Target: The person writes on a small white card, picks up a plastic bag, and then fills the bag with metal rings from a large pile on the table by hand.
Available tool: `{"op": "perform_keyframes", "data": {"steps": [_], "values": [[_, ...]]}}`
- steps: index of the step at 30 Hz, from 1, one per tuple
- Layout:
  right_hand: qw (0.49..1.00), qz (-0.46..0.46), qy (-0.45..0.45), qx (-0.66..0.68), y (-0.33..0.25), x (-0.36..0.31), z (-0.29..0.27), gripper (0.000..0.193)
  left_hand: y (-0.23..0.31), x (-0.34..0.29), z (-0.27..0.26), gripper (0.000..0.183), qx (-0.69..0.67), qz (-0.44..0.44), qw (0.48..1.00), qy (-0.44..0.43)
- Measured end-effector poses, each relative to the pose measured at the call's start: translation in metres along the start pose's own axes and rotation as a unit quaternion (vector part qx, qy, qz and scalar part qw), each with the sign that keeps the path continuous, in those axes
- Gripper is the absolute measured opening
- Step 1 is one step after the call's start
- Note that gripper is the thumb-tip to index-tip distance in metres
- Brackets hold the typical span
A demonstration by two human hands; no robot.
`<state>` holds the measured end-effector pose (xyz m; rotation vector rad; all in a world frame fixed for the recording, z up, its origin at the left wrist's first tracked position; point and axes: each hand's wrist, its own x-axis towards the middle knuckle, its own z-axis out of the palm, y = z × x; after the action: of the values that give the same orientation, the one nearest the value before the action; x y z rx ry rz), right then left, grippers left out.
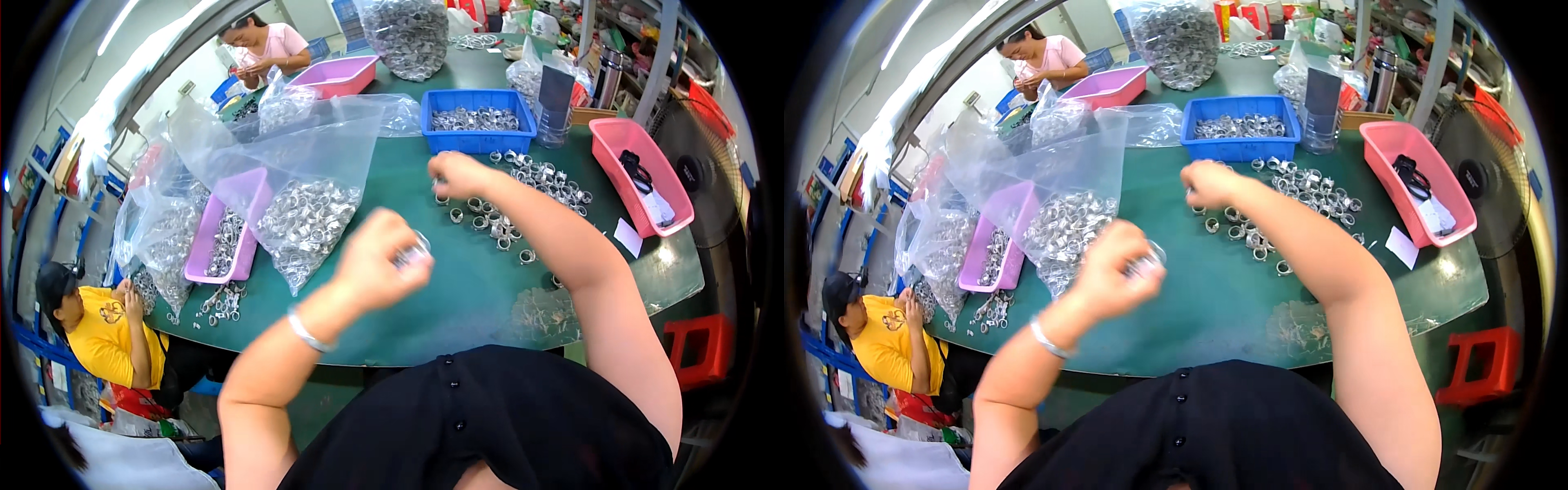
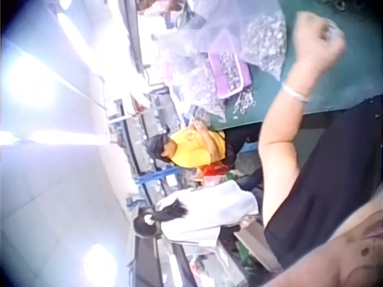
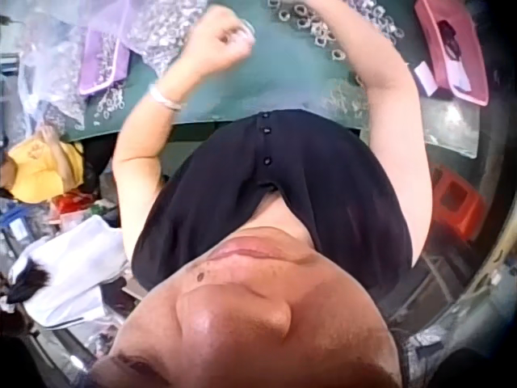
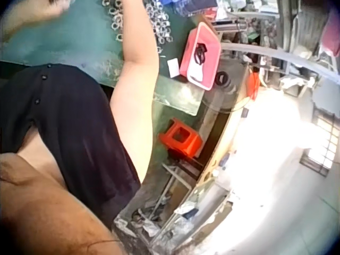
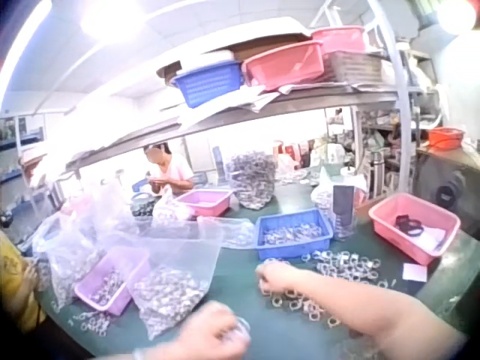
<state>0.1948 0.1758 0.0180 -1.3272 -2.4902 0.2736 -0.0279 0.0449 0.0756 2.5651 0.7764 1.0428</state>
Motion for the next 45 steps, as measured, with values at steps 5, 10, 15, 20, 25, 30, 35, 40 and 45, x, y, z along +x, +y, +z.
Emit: {"op": "perform_keyframes", "data": {"steps": [5, 10, 15, 20, 25, 30, 35, 40, 45], "values": [[0.992, 0.118, 0.054, -0.001, 0.046, 0.008, 0.009, 0.029, -0.011, 0.072, -0.111, 0.015, 0.173, 0.003, 0.98, 0.1], [0.986, 0.164, 0.025, -0.022, 0.053, 0.008, 0.033, 0.051, -0.029, 0.122, -0.152, 0.029, 0.277, -0.068, 0.958, 0.008], [0.996, 0.09, -0.012, 0.003, 0.028, -0.004, 0.027, 0.046, -0.045, 0.143, -0.146, 0.028, 0.249, -0.238, 0.904, -0.252], [0.998, -0.048, -0.048, -0.008, 0.0, -0.035, 0.028, 0.034, -0.065, 0.144, -0.149, 0.036, 0.303, -0.396, 0.772, -0.395], [0.988, -0.139, -0.044, -0.055, -0.016, -0.089, 0.023, 0.024, -0.076, 0.127, -0.16, 0.035, 0.297, -0.429, 0.755, -0.397], [0.981, -0.192, -0.037, 0.008, -0.018, -0.132, 0.009, 0.042, -0.069, 0.117, -0.182, 0.035, 0.301, -0.413, 0.798, -0.32], [0.992, 0.095, 0.057, -0.055, 0.024, -0.151, -0.027, 0.07, -0.024, 0.132, -0.143, 0.021, 0.316, -0.033, 0.948, 0.006], [0.971, 0.206, -0.103, -0.06, 0.034, -0.164, -0.027, 0.082, 0.022, 0.089, -0.007, 0.051, 0.214, 0.081, 0.96, -0.163], [0.988, 0.12, -0.095, -0.03, 0.008, -0.175, -0.026, 0.089, 0.003, 0.039, 0.099, 0.118, 0.18, -0.058, 0.913, -0.363]]}}
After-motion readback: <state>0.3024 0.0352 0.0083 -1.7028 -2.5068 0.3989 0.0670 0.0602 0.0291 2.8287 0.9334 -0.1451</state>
